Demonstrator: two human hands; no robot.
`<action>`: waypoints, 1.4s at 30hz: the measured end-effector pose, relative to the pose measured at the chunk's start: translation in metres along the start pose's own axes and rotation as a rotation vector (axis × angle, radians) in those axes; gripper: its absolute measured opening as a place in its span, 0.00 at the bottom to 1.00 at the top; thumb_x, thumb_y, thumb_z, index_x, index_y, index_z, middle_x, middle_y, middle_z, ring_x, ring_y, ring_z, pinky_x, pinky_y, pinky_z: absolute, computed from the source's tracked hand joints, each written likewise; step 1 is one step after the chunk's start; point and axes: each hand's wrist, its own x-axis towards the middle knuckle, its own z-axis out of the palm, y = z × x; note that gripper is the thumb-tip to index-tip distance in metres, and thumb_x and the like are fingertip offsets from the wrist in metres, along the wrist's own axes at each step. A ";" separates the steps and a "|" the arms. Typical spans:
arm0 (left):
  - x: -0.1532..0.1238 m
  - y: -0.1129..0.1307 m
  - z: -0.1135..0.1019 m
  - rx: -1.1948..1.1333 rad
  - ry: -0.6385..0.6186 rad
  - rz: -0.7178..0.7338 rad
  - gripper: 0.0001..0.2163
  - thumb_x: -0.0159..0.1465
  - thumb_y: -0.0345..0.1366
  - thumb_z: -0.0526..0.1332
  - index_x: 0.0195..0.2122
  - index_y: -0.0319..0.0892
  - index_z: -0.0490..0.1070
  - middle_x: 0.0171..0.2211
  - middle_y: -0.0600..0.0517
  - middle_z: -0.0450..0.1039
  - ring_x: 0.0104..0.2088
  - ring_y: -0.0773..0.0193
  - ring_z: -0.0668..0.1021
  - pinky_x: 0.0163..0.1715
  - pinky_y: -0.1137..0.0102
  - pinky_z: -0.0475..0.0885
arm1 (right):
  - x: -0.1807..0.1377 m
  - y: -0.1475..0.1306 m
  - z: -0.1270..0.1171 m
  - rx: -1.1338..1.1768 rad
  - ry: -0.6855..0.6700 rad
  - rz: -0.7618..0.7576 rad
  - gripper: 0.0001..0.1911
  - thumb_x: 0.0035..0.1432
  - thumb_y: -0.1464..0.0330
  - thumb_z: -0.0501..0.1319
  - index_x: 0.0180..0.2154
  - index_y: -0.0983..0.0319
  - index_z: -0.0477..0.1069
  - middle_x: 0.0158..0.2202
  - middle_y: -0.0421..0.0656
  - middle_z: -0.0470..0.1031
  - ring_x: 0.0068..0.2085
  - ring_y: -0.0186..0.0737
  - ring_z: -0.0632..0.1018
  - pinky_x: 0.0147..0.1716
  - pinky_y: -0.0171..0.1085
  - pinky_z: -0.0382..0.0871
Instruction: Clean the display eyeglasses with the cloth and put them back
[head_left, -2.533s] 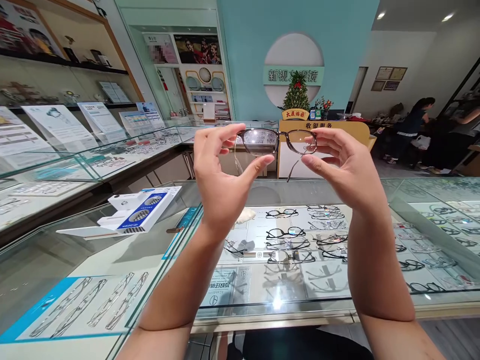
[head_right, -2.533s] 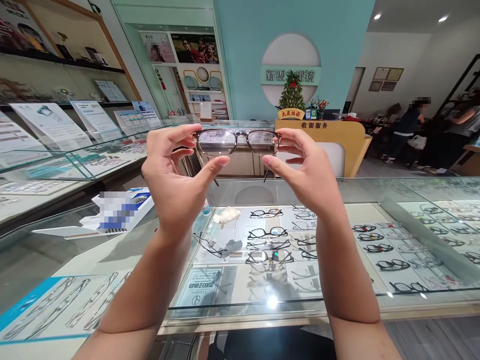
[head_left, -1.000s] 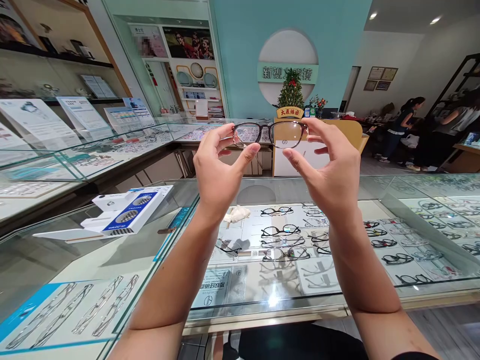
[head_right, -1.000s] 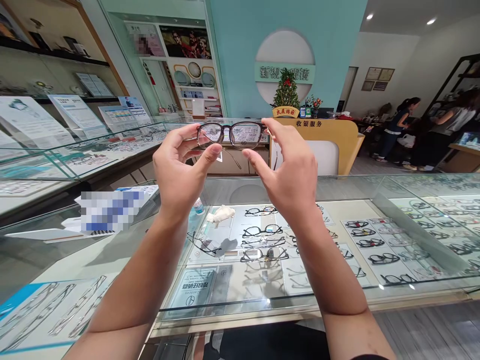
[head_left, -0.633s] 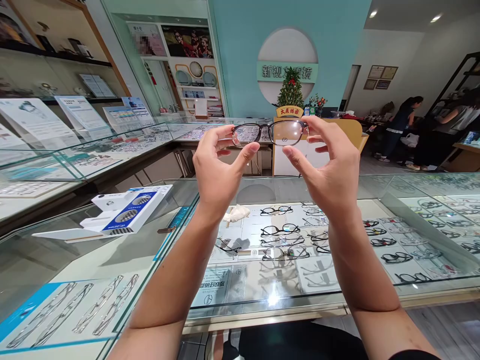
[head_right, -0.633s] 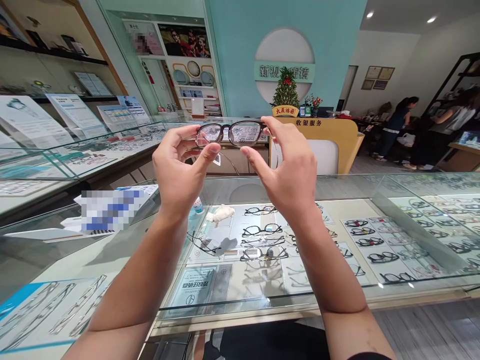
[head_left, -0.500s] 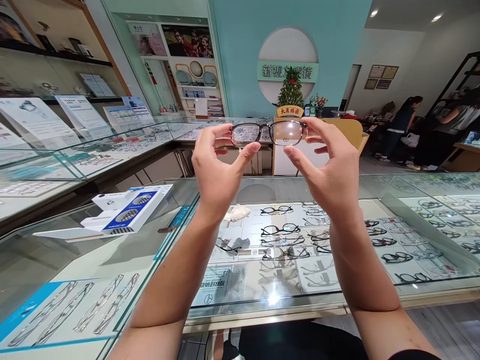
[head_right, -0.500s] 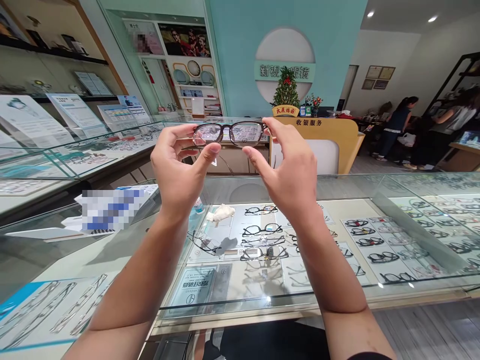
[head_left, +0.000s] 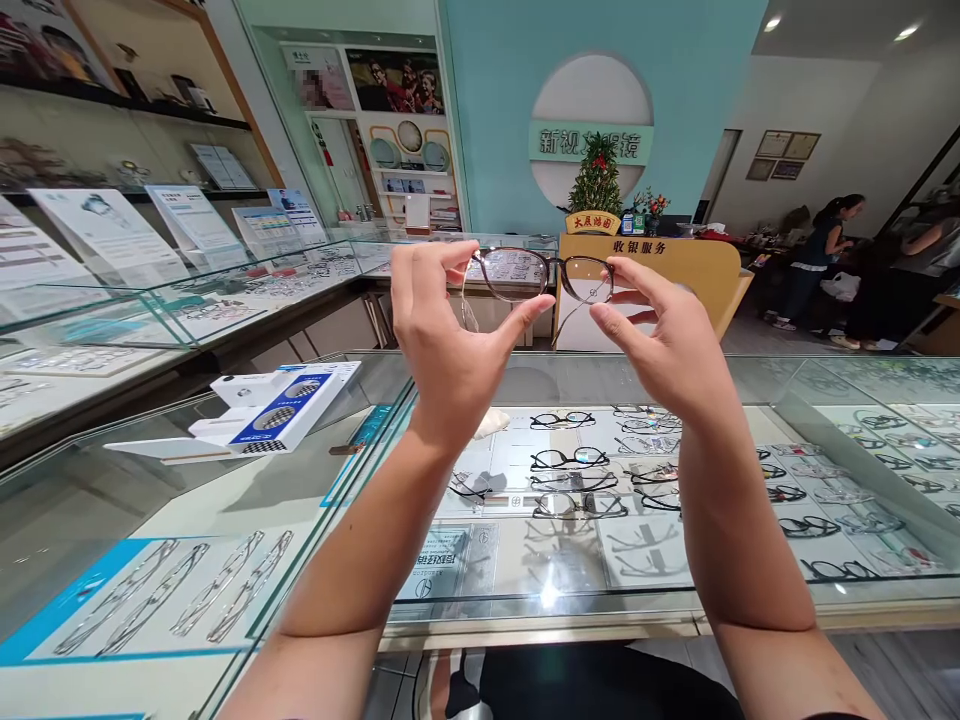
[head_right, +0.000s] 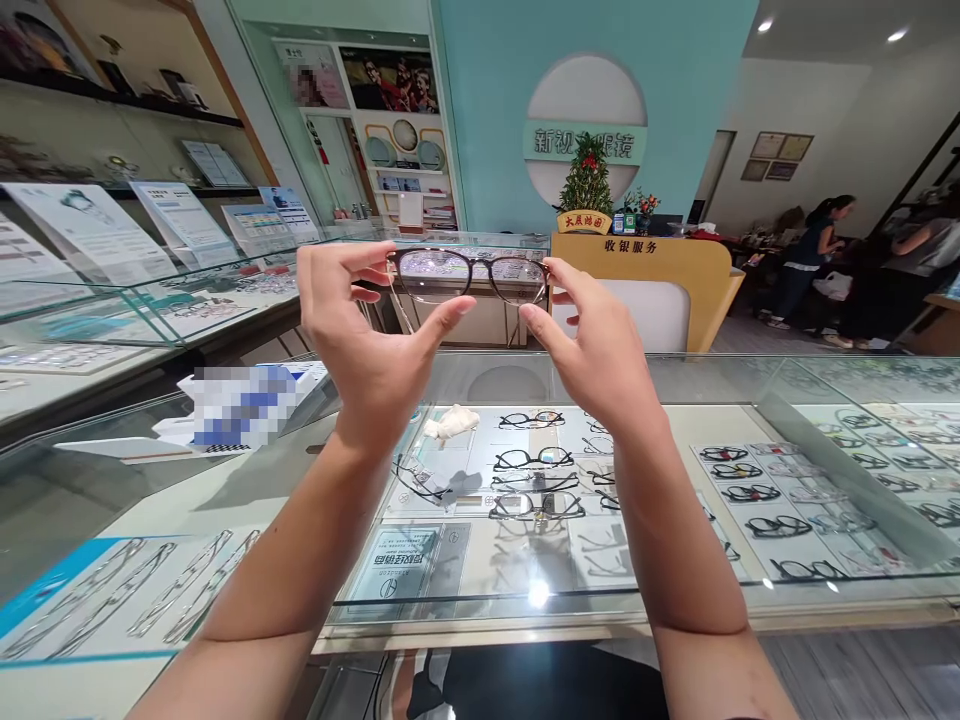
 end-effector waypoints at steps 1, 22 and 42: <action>0.000 0.000 0.000 -0.002 -0.002 0.009 0.35 0.61 0.66 0.76 0.59 0.49 0.73 0.53 0.45 0.76 0.56 0.45 0.79 0.59 0.51 0.77 | 0.000 0.000 0.000 0.003 0.001 -0.002 0.34 0.73 0.47 0.64 0.73 0.51 0.72 0.67 0.51 0.80 0.60 0.59 0.85 0.56 0.59 0.85; -0.001 -0.028 0.016 -0.211 -0.068 0.001 0.37 0.64 0.63 0.75 0.68 0.55 0.68 0.66 0.43 0.73 0.64 0.44 0.80 0.59 0.51 0.82 | -0.001 -0.008 0.011 -0.210 0.288 -0.225 0.27 0.73 0.60 0.65 0.69 0.51 0.66 0.66 0.52 0.75 0.67 0.63 0.77 0.60 0.63 0.82; -0.008 -0.017 0.020 -0.110 0.020 -0.023 0.38 0.66 0.60 0.73 0.73 0.59 0.64 0.67 0.42 0.70 0.68 0.40 0.76 0.56 0.48 0.82 | 0.003 -0.009 0.015 -0.003 0.221 -0.104 0.30 0.70 0.56 0.67 0.70 0.49 0.68 0.69 0.51 0.74 0.71 0.64 0.75 0.62 0.63 0.82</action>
